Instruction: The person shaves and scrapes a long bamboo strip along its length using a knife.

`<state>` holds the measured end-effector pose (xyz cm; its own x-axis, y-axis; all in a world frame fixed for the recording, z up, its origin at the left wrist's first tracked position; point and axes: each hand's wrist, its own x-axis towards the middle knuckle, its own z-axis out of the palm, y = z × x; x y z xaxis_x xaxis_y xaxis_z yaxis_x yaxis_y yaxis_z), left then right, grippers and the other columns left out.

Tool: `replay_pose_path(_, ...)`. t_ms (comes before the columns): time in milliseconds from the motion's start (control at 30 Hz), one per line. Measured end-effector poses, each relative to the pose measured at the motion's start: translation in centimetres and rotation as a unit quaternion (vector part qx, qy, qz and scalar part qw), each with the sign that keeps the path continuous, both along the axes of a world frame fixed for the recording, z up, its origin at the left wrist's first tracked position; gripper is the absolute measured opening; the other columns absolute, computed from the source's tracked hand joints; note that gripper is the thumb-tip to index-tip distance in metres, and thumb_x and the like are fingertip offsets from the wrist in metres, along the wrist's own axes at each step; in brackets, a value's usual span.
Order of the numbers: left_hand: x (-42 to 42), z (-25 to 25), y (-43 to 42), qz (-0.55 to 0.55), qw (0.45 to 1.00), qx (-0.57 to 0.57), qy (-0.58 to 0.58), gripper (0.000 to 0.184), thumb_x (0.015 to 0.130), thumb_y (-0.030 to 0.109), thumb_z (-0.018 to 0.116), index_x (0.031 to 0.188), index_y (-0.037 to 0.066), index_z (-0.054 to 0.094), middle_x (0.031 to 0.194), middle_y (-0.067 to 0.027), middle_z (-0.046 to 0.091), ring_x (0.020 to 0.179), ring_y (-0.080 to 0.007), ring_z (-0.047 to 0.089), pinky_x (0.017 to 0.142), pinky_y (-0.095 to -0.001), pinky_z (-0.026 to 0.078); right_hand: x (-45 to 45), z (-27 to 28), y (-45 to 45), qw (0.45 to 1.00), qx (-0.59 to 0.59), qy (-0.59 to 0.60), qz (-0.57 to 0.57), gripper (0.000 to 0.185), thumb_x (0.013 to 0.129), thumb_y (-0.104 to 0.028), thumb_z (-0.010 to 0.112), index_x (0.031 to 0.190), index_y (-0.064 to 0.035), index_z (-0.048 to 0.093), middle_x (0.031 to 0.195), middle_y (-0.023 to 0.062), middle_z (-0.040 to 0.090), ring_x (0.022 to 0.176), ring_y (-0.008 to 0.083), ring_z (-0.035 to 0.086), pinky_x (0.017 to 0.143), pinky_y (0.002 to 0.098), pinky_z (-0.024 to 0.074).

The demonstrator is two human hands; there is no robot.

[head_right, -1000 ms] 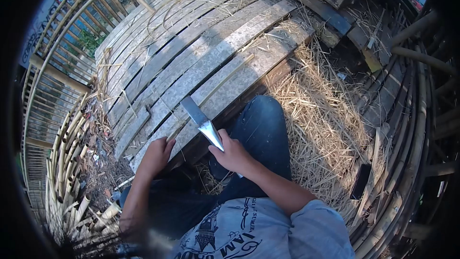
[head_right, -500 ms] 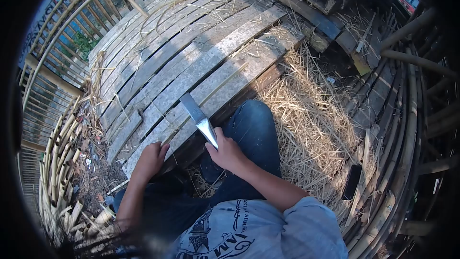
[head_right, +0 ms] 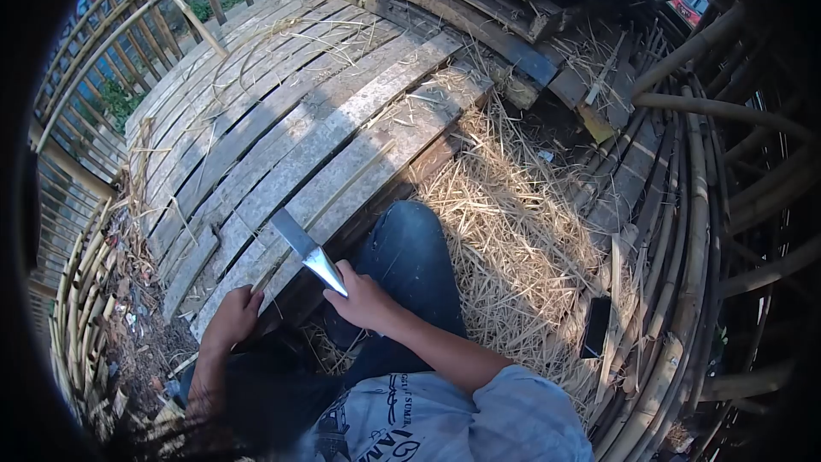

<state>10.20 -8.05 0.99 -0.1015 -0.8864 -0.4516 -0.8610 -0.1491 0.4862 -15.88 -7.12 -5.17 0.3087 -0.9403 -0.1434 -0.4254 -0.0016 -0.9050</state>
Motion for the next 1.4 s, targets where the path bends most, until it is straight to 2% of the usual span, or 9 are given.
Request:
replay_pose_path(200, 1.2, -0.7, 0.1, -0.015, 0.997, 0.033, 0.062, 0.031, 0.095, 0.022, 0.05, 0.09, -0.007, 0.058, 0.083, -0.0316, 0.061, 0.086, -0.046, 0.062, 0.077, -0.0473, 0.047, 1.1, 2.3, 1.3, 0.99, 0.125, -0.02, 0.06, 0.035, 0.091, -0.022, 0.061, 0.11, -0.0014, 0.039, 0.069, 0.0235, 0.062, 0.062, 0.0424, 0.065, 0.05, 0.0478, 0.0509)
replay_pose_path(267, 1.0, -0.1, 0.2, -0.012, 0.993, 0.027, 0.111, 0.03, 0.095, 0.023, 0.051, 0.095, -0.007, 0.056, 0.082, -0.0307, 0.061, 0.086, -0.0449, 0.062, 0.078, -0.0464, 0.047, 0.5, 2.2, 0.4, 0.902, 0.379, -0.203, 0.031, 0.031, 0.095, -0.021, 0.059, 0.117, -0.0074, 0.042, 0.063, 0.0045, 0.051, 0.043, 0.0142, 0.052, 0.037, 0.0316, 0.0427)
replay_pose_path(333, 0.9, -1.0, 0.1, -0.032, 0.994, 0.017, 0.103, 0.029, 0.096, 0.023, 0.049, 0.097, -0.005, 0.057, 0.08, -0.0262, 0.062, 0.082, -0.0379, 0.062, 0.076, -0.044, 0.047, 0.0, 2.9, 0.2, 0.867, 0.435, -0.241, 0.016, 0.026, 0.097, -0.023, 0.054, 0.118, -0.0108, 0.044, 0.063, 0.0013, 0.048, 0.041, 0.0128, 0.047, 0.036, 0.0289, 0.0409)
replay_pose_path(400, 0.8, -0.9, 0.0, -0.052, 0.994, 0.008, 0.093, 0.029, 0.097, 0.023, 0.047, 0.099, -0.004, 0.058, 0.077, -0.0218, 0.062, 0.077, -0.0309, 0.062, 0.075, -0.0417, 0.047, -0.3, 3.5, 0.4, 0.703, 0.539, -0.464, -0.006, 0.028, 0.098, -0.026, 0.052, 0.12, -0.0122, 0.043, 0.063, 0.0022, 0.048, 0.041, 0.0119, 0.047, 0.035, 0.0278, 0.0402)
replay_pose_path(567, 1.2, -0.2, -0.1, -0.103, 0.993, 0.005, 0.059, 0.023, 0.097, 0.022, 0.049, 0.102, 0.001, 0.058, 0.083, -0.0242, 0.063, 0.082, -0.0414, 0.062, 0.074, -0.0451, 0.047, -0.6, 3.2, 1.0, 0.942, 0.316, -0.101, -0.044, 0.026, 0.093, -0.019, 0.058, 0.108, -0.0049, 0.042, 0.065, 0.0063, 0.053, 0.045, 0.0149, 0.054, 0.038, 0.0314, 0.044)
replay_pose_path(700, 0.5, -0.5, -0.4, -0.073, 0.996, -0.015, 0.045, 0.023, 0.095, 0.021, 0.052, 0.102, 0.0, 0.057, 0.084, -0.0268, 0.063, 0.084, -0.0458, 0.061, 0.074, -0.0484, 0.047, -0.2, -2.4, 4.5, 0.997, -0.054, 0.037, 0.035, 0.036, 0.084, -0.013, 0.065, 0.105, -0.001, 0.039, 0.069, 0.0168, 0.06, 0.048, 0.0219, 0.062, 0.04, 0.0362, 0.0482)
replay_pose_path(800, 0.6, -0.5, 0.0, -0.074, 0.997, -0.03, 0.01, 0.023, 0.094, 0.02, 0.054, 0.099, -0.001, 0.059, 0.082, -0.0276, 0.063, 0.082, -0.0455, 0.061, 0.073, -0.049, 0.047, 1.4, 2.7, 4.2, 0.955, 0.293, -0.055, -0.009, 0.036, 0.084, -0.005, 0.062, 0.11, 0.0, 0.038, 0.066, 0.0101, 0.054, 0.043, 0.0151, 0.055, 0.037, 0.0302, 0.0444)
replay_pose_path(1100, 0.0, 1.9, 0.3, -0.057, 0.992, -0.109, -0.018, 0.021, 0.092, 0.019, 0.057, 0.091, -0.001, 0.06, 0.072, -0.0263, 0.061, 0.074, -0.045, 0.06, 0.067, -0.0497, 0.047, -0.2, 5.2, 1.9, 0.846, 0.478, -0.231, 0.053, 0.051, 0.083, -0.002, 0.057, 0.13, -0.0028, 0.036, 0.062, 0.0043, 0.049, 0.043, 0.0126, 0.05, 0.038, 0.0304, 0.0451)
replay_pose_path(1400, 1.1, 2.7, 1.0, -0.021, 0.995, -0.096, 0.006, 0.026, 0.093, 0.022, 0.059, 0.084, -0.002, 0.062, 0.067, -0.0246, 0.058, 0.066, -0.0427, 0.057, 0.063, -0.0463, 0.045, 1.2, 4.0, 2.1, 0.965, 0.249, -0.083, 0.002, 0.033, 0.08, 0.003, 0.053, 0.108, 0.0016, 0.037, 0.064, 0.0073, 0.049, 0.041, 0.0143, 0.053, 0.036, 0.0293, 0.043)
